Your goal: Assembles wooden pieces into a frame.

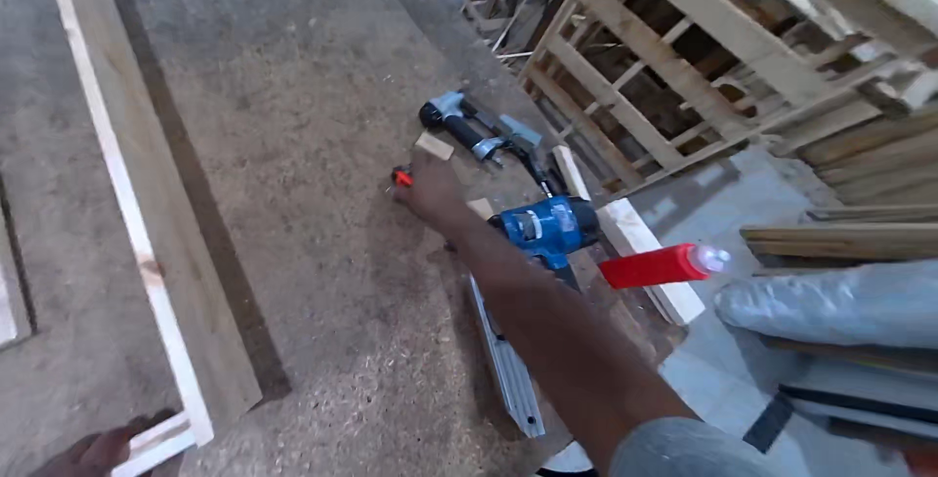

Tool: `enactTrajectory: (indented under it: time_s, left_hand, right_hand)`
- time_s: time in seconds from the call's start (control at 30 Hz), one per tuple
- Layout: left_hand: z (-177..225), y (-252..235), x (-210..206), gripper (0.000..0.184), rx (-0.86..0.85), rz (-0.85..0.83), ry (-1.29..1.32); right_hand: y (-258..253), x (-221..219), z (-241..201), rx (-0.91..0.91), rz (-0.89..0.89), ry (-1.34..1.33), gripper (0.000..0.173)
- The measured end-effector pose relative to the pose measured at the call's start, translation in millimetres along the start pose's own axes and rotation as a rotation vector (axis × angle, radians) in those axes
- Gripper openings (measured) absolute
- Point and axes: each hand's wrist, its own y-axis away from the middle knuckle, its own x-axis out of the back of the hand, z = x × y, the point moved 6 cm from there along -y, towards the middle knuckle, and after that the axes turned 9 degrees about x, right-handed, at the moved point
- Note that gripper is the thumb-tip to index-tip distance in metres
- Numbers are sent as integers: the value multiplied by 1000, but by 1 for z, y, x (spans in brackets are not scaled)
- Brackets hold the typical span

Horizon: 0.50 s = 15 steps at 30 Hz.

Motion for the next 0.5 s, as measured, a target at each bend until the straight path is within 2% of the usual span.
enactTrajectory:
  time_s: [0.1, 0.2, 0.27, 0.3, 0.33, 0.4, 0.5]
  left_hand:
    - [-20, -8, -15, 57, -35, 28, 19]
    - [-26, -11, -27, 45, -122, 214, 4]
    - [-23, -7, -24, 41, -141, 259, 27]
    - [-20, -5, -20, 41, -120, 232, 41]
    - [-17, -3, -17, 42, -102, 215, 49]
    - [-15, -5, -17, 42, -141, 277, 55]
    - [-16, -3, -20, 42, -113, 292, -35]
  right_hand:
    - [62, 54, 19, 37, 163, -30, 61]
    - [171, 77, 108, -298, 287, -50, 56]
    - [222, 58, 169, -518, 222, -175, 57]
    - [236, 41, 191, -598, 130, -309, 56]
    - [241, 23, 206, -636, 50, -466, 47]
    - [236, 1, 219, -600, -48, -778, 31]
    - [218, -9, 227, -509, -116, -1015, 31]
